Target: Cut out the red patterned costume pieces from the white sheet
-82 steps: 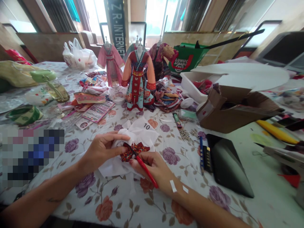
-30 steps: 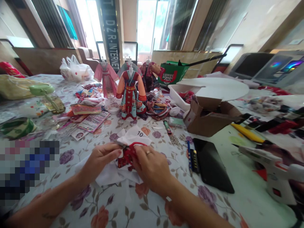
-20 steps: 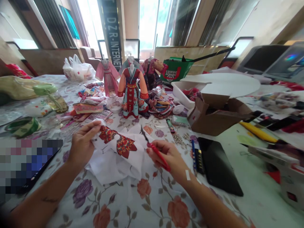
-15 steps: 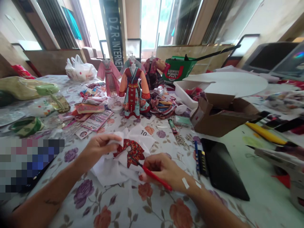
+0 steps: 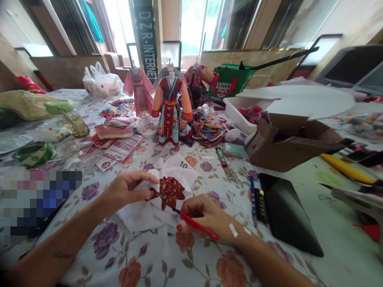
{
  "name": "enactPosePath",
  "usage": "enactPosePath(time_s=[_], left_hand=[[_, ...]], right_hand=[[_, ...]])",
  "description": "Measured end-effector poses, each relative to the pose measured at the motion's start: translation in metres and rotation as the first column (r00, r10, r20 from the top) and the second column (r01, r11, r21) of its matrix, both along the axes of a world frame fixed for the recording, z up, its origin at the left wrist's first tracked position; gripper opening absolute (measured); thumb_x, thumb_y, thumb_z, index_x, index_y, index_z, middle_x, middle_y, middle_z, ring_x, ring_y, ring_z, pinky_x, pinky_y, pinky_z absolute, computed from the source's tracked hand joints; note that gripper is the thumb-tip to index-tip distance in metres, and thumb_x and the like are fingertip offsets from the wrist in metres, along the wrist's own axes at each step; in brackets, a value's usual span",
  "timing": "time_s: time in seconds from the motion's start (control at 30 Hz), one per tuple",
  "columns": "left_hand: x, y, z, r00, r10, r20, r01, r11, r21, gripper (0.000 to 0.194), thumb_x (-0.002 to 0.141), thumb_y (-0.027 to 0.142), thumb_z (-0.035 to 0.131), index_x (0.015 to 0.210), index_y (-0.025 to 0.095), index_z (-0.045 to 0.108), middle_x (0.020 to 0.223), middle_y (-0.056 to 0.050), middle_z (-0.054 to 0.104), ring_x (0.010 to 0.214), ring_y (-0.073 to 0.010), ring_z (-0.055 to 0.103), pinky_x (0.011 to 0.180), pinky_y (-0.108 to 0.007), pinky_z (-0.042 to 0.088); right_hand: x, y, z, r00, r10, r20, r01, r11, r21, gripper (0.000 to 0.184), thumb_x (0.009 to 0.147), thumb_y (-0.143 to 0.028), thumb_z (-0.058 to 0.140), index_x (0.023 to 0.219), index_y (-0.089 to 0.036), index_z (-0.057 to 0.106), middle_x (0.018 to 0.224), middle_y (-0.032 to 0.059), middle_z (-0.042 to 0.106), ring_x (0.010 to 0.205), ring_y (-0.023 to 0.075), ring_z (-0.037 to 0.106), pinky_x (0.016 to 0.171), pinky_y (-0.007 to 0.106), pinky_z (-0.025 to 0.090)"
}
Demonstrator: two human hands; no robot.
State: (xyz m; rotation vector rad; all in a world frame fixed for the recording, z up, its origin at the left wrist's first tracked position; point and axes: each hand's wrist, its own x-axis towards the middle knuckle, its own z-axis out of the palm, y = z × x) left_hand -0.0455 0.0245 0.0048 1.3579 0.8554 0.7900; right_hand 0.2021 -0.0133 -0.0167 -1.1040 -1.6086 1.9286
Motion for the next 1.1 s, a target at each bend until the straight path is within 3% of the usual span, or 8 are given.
enactPosePath(time_s=[0.2,0.3,0.57,0.8,1.0,1.1], left_hand=[[-0.005,0.000,0.005,0.976,-0.210,-0.054,0.212,0.976,0.039,0.028,0.071,0.019,0.071,0.099,0.020,0.073,0.099,-0.005,0.069,0.090,-0.0195,0.064,0.077,-0.027,0.050],[-0.005,0.001,0.008,0.960,-0.231,-0.159,0.248,0.964,0.096,0.030,0.072,0.014,0.066,0.100,0.021,0.073,0.102,-0.005,0.069,0.095,-0.0204,0.063,0.079,-0.027,0.049],[-0.005,0.001,0.006,0.964,-0.155,-0.217,0.179,0.979,0.096,0.031,0.074,0.015,0.060,0.102,0.020,0.072,0.092,-0.003,0.068,0.071,-0.0130,0.059,0.059,-0.021,0.044],[-0.002,-0.002,0.009,0.986,-0.066,-0.156,0.078,0.995,0.070,0.023,0.070,0.024,0.072,0.093,0.020,0.074,0.087,-0.003,0.068,0.078,-0.0150,0.060,0.065,-0.022,0.046],[-0.003,-0.001,0.006,1.000,-0.003,0.000,0.003,1.000,0.027,0.030,0.071,0.024,0.073,0.101,0.020,0.071,0.090,-0.003,0.066,0.075,-0.0136,0.060,0.065,-0.023,0.048],[-0.003,0.000,0.006,0.996,0.081,0.032,-0.084,0.991,0.103,0.030,0.072,0.021,0.072,0.102,0.020,0.072,0.102,-0.004,0.064,0.083,-0.0153,0.062,0.070,-0.023,0.050]], right_hand=[[0.004,0.000,0.001,0.996,0.072,0.043,-0.072,0.997,-0.008,0.044,0.068,-0.053,0.072,0.058,-0.013,0.056,0.048,-0.0050,0.046,0.042,0.0051,0.034,0.039,0.017,0.021],[0.004,-0.001,0.002,0.994,0.083,0.071,-0.083,0.996,-0.015,0.040,0.071,-0.047,0.072,0.056,-0.013,0.056,0.046,-0.0065,0.043,0.041,0.0037,0.030,0.038,0.017,0.021],[0.002,-0.001,-0.005,0.999,0.048,0.026,-0.045,0.995,-0.093,0.041,0.070,-0.050,0.072,0.057,-0.015,0.053,0.048,-0.0043,0.052,0.036,0.0035,0.031,0.033,0.016,0.020],[0.002,0.000,-0.004,0.999,0.032,0.028,-0.029,0.996,-0.089,0.046,0.068,-0.055,0.071,0.058,-0.016,0.051,0.046,-0.0047,0.052,0.034,0.0028,0.032,0.032,0.016,0.020],[-0.002,-0.004,0.002,1.000,0.002,-0.012,-0.002,0.999,-0.035,0.046,0.066,-0.056,0.072,0.058,-0.017,0.049,0.045,-0.0065,0.045,0.035,0.0040,0.034,0.034,0.017,0.024],[-0.009,-0.005,0.011,0.971,-0.233,0.044,0.224,0.963,0.148,0.037,0.070,-0.045,0.075,0.062,-0.017,0.051,0.053,-0.0036,0.053,0.048,0.0098,0.050,0.045,0.020,0.038]])
